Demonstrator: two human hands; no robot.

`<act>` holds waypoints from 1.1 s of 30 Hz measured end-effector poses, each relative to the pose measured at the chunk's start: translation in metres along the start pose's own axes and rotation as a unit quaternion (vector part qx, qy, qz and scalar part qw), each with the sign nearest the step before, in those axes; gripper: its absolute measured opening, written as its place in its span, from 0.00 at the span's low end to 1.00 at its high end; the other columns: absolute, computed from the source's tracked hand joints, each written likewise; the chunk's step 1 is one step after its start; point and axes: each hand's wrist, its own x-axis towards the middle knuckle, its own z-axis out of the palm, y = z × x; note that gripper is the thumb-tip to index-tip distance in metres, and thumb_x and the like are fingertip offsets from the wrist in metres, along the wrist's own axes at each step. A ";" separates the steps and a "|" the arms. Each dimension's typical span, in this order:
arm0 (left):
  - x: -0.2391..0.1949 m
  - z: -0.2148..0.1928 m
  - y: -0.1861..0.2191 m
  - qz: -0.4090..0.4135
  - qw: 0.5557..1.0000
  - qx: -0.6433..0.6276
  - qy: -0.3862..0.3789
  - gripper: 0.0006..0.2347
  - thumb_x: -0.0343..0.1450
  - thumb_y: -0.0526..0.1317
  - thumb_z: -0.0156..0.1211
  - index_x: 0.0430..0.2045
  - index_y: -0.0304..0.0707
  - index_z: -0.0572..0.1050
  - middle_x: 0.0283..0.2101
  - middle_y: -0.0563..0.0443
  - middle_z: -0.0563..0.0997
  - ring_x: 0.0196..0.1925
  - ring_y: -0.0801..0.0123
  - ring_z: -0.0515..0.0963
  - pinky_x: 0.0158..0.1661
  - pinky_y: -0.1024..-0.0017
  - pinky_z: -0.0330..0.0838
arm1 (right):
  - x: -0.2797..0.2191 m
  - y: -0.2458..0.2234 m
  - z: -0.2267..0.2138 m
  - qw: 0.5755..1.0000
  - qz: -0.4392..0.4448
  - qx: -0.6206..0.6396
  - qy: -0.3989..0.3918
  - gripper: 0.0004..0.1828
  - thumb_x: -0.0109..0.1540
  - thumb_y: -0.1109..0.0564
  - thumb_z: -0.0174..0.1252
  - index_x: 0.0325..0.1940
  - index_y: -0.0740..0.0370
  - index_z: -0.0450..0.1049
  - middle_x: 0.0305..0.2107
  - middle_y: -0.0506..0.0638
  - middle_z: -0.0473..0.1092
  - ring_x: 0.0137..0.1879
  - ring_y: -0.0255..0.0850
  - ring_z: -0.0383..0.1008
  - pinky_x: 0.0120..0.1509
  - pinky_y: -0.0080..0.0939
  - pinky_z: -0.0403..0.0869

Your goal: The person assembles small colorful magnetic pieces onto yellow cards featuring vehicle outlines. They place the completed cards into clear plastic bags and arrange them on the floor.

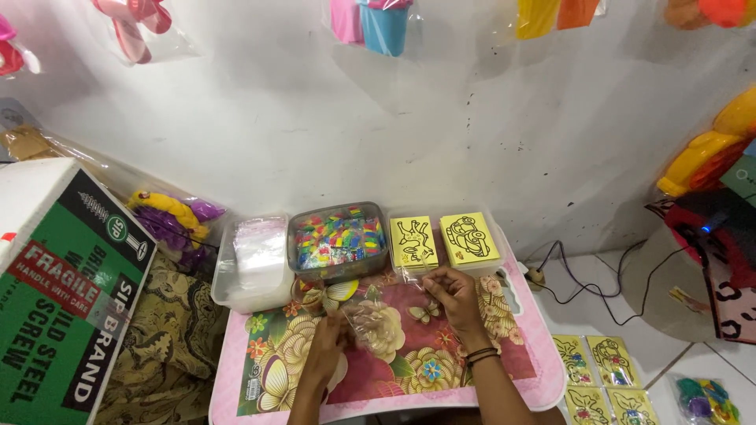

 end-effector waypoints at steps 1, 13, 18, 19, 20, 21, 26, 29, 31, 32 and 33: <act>0.003 0.004 0.009 0.000 1.000 0.000 0.000 0.33 0.70 0.67 0.31 0.21 0.36 0.76 0.20 0.51 0.76 0.22 0.73 0.71 0.25 0.74 0.59 | 0.000 0.001 0.000 1.000 0.000 0.000 0.000 0.03 0.60 0.60 0.65 0.34 0.62 0.80 0.24 0.49 0.78 0.30 0.35 0.76 0.34 0.34 0.74; 0.043 0.017 0.010 0.068 0.996 -0.005 -0.060 0.11 0.72 0.41 0.64 0.22 0.33 0.82 0.14 0.50 0.77 0.15 0.75 0.71 0.20 0.75 0.65 | -0.003 -0.028 0.009 1.000 0.016 0.016 0.003 0.04 0.62 0.62 0.62 0.35 0.68 0.79 0.22 0.58 0.79 0.21 0.42 0.79 0.24 0.38 0.82; 0.051 0.015 -0.007 0.091 0.995 0.037 -0.002 0.08 0.68 0.43 0.69 0.27 0.38 0.86 0.27 0.58 0.86 0.31 0.79 0.79 0.35 0.75 0.70 | -0.003 -0.025 0.010 0.998 0.024 -0.028 0.046 0.06 0.63 0.60 0.62 0.32 0.64 0.79 0.13 0.47 0.70 0.15 0.32 0.66 0.17 0.32 0.64; 0.049 0.016 -0.005 0.090 0.995 0.036 -0.002 0.08 0.68 0.43 0.69 0.27 0.38 0.86 0.27 0.58 0.86 0.31 0.79 0.79 0.35 0.75 0.70 | -0.004 -0.022 0.009 0.998 0.024 -0.028 0.046 0.06 0.63 0.60 0.62 0.32 0.64 0.79 0.13 0.47 0.70 0.15 0.32 0.66 0.17 0.32 0.64; 0.047 0.016 -0.002 0.069 0.997 0.020 0.009 0.09 0.67 0.44 0.70 0.24 0.38 0.85 0.27 0.56 0.86 0.30 0.77 0.79 0.34 0.74 0.71 | -0.005 -0.019 0.008 0.998 0.027 -0.022 0.051 0.08 0.63 0.59 0.61 0.31 0.64 0.80 0.14 0.49 0.71 0.17 0.33 0.67 0.19 0.32 0.66; 0.046 0.017 0.001 0.048 0.999 0.004 0.020 0.10 0.67 0.44 0.70 0.20 0.37 0.84 0.27 0.54 0.86 0.30 0.75 0.79 0.33 0.73 0.71 | -0.005 -0.016 0.006 0.998 0.028 -0.015 0.056 0.09 0.63 0.58 0.61 0.30 0.64 0.80 0.16 0.50 0.72 0.19 0.34 0.68 0.21 0.32 0.68; 0.046 0.015 0.005 0.067 0.998 0.011 0.009 0.09 0.68 0.43 0.68 0.26 0.36 0.86 0.28 0.53 0.87 0.32 0.73 0.81 0.37 0.73 0.72 | -0.007 -0.011 0.002 0.999 -0.002 0.009 0.036 0.14 0.65 0.54 0.58 0.29 0.63 0.80 0.12 0.46 0.66 0.16 0.33 0.63 0.18 0.31 0.62; 0.046 0.014 0.004 0.068 0.997 0.024 -0.001 0.10 0.68 0.44 0.67 0.27 0.35 0.87 0.29 0.54 0.87 0.33 0.75 0.81 0.38 0.74 0.72 | -0.007 -0.017 0.005 1.000 -0.006 0.020 0.003 0.14 0.65 0.53 0.57 0.34 0.64 0.82 0.10 0.44 0.61 0.15 0.31 0.57 0.18 0.31 0.56; 0.045 0.014 0.007 0.069 0.997 0.027 -0.009 0.10 0.69 0.44 0.67 0.28 0.35 0.87 0.29 0.55 0.86 0.34 0.76 0.80 0.38 0.76 0.71 | -0.006 -0.016 0.004 0.999 -0.013 0.039 -0.017 0.16 0.66 0.53 0.56 0.37 0.67 0.82 0.10 0.43 0.58 0.15 0.30 0.54 0.21 0.30 0.52; 0.043 0.014 0.011 0.050 0.998 0.028 -0.008 0.11 0.69 0.45 0.66 0.28 0.34 0.86 0.28 0.54 0.86 0.30 0.76 0.78 0.33 0.76 0.69 | -0.005 -0.011 0.001 0.997 0.005 0.065 -0.027 0.17 0.65 0.53 0.55 0.39 0.68 0.83 0.10 0.43 0.57 0.14 0.30 0.53 0.20 0.31 0.54; 0.040 0.014 0.015 0.030 0.999 0.029 -0.007 0.13 0.69 0.46 0.66 0.27 0.34 0.86 0.26 0.53 0.85 0.26 0.75 0.76 0.28 0.76 0.67 | -0.005 -0.006 -0.001 0.995 0.023 0.093 -0.038 0.18 0.65 0.52 0.55 0.42 0.70 0.83 0.09 0.43 0.57 0.14 0.31 0.52 0.19 0.32 0.56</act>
